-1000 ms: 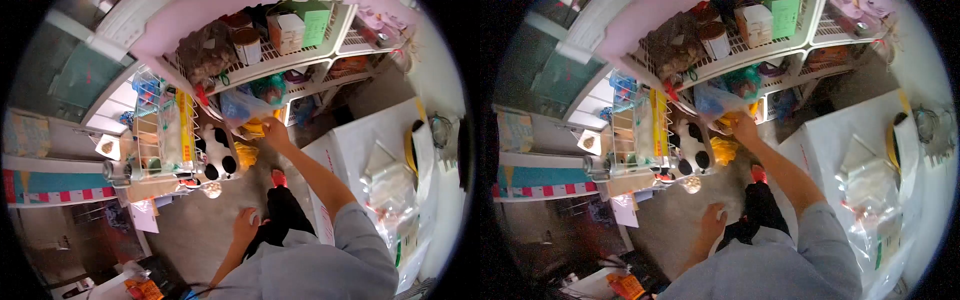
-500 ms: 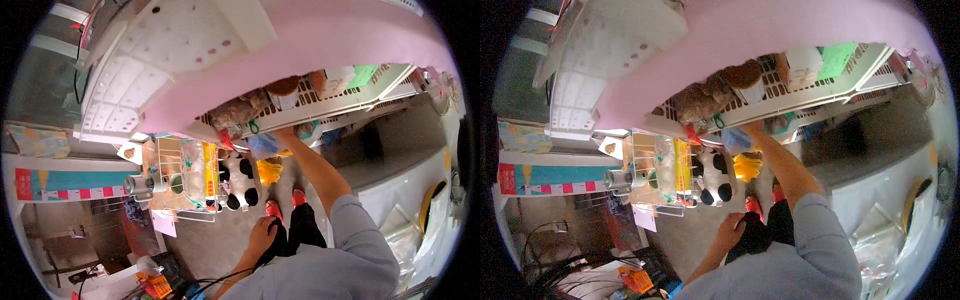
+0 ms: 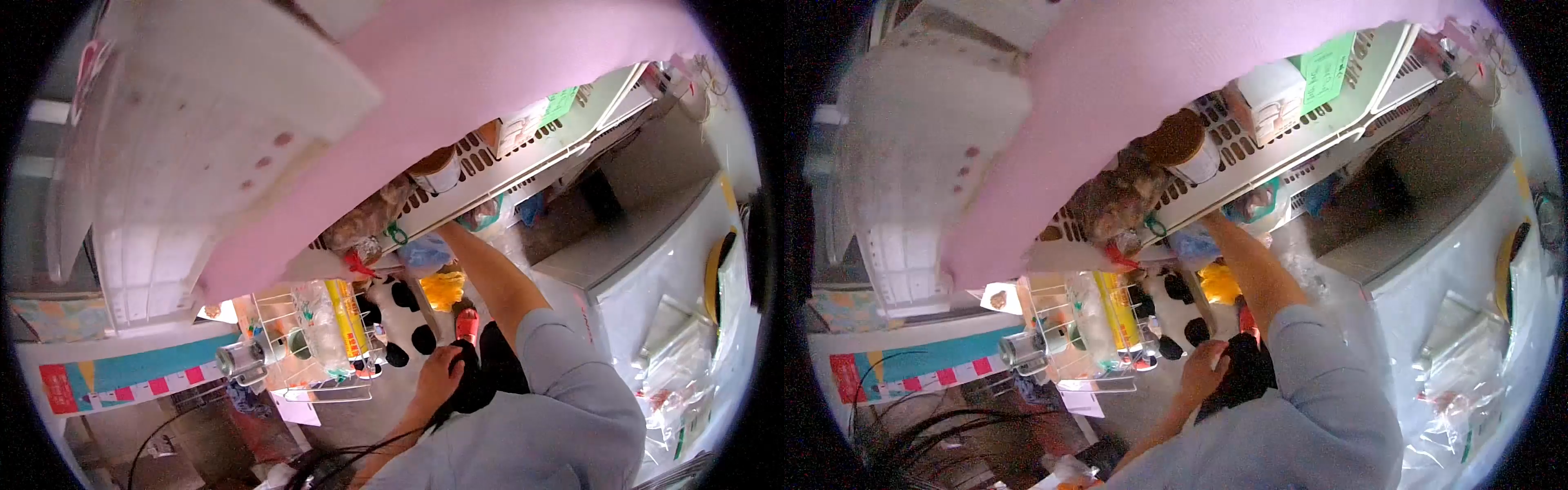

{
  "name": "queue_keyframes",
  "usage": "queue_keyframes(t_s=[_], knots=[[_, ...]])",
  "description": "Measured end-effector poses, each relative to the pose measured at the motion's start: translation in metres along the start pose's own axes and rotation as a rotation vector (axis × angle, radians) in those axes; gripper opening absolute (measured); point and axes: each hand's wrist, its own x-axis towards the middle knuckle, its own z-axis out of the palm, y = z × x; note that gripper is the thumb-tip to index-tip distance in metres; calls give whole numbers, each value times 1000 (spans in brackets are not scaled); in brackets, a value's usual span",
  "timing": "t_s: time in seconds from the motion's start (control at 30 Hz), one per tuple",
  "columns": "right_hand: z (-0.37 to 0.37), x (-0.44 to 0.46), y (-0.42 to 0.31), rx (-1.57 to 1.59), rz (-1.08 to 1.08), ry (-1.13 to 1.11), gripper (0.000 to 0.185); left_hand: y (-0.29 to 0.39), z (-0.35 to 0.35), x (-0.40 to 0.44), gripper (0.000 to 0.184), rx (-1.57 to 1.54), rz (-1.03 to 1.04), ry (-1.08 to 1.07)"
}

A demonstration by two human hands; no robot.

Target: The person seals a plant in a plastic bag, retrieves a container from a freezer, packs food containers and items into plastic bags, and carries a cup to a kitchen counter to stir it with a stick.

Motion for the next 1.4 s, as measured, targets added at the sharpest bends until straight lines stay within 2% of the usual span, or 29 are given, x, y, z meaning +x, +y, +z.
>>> queue_keyframes(t_s=[0.03, 0.17, 0.2, 0.27, 0.3, 0.33, 0.4, 0.47, 0.57, 0.6, 0.63, 0.67, 0.73, 0.77, 0.8, 0.87, 0.93, 0.97, 1.0, 1.07, 1.13, 1.17, 1.2, 1.23, 1.27, 1.3, 1.37, 1.4], knots=[[-3, -3, 2, -7, -1, 3, 43, -4, -2, 2, 28, -23, 43, 30], [-12, -14, 31, -64, -58, 25, 43, -6, -14, 5, 34, -25, 26, 8], [-14, -16, 38, -78, -85, 25, 43, -8, -14, 5, 34, -41, -22, 67], [-20, -17, 52, -103, -140, 19, 43, -11, -11, 6, 34, -33, 68, 39], [-25, -19, 62, -116, -158, 18, 43, -27, 13, 6, 23, -28, 88, 148], [-28, -19, 69, -133, -179, 17, 43, -23, 12, 5, 23, -39, 51, 202], [-34, -17, 78, -169, -211, 8, 43, -15, 0, 9, 23, 23, 163, 188], [-38, -14, 84, -214, -232, -6, 43, -14, 3, 4, 23, 57, 137, 249], [-39, -4, 99, -279, -241, -26, 43, -16, 2, 3, 24, -98, 115, 210], [-41, -2, 97, -246, -264, -4, 43, -10, -8, -3, 19, -177, 43, 218], [-39, -4, 94, -81, -305, 60, 41, -8, -15, -8, 15, -255, -29, 221], [-45, -7, 86, -91, -317, 57, 41, -11, -18, -11, 15, -267, -27, 231], [-62, -14, 72, -436, -361, -21, 39, -17, -23, -17, 26, -242, -40, 260], [-47, -8, 102, -320, -251, -81, 39, -21, -21, -19, 26, -251, -37, 265], [-50, -11, 95, -328, -256, -81, 39, -26, -18, -21, 26, -270, -23, 312], [-51, -12, 79, -59, -98, -130, 36, -30, -17, -23, 26, -290, -8, 372], [5, 9, 182, 562, -159, 24, 37, -24, -23, -29, 14, -393, -133, 305], [5, 9, 192, -50, -307, 51, 37, -26, -20, -29, 14, -395, -132, 312], [-1, 6, 173, -666, -436, 78, 38, -27, -16, -29, 16, -392, -112, 312], [-30, -7, 127, -372, -330, -19, 37, -26, -12, -27, 18, -389, -87, 314], [-55, -23, 75, -279, -247, -76, 36, -22, -15, -25, 23, -363, -76, 338], [-60, -28, 65, -173, -302, -18, 31, -20, -20, -25, 23, -361, -71, 339], [-56, -29, 76, -171, -303, -12, 31, -19, -27, -23, 26, -474, -34, 360], [-42, -23, 108, -267, -458, 57, 27, -17, -39, -21, 28, -585, 5, 382], [-33, -17, 124, -362, -611, 128, 25, -9, -75, -23, 27, -536, -17, 428], [-53, -34, 84, -266, -584, 166, 19, -8, -118, -21, 27, -490, -40, 472], [-76, -66, 54, -155, -451, 92, 15, -28, -192, 0, 16, -449, 123, 957], [-86, -85, 46, -82, -366, 57, 16, -56, -225, 12, 15, -469, -16, 983]])
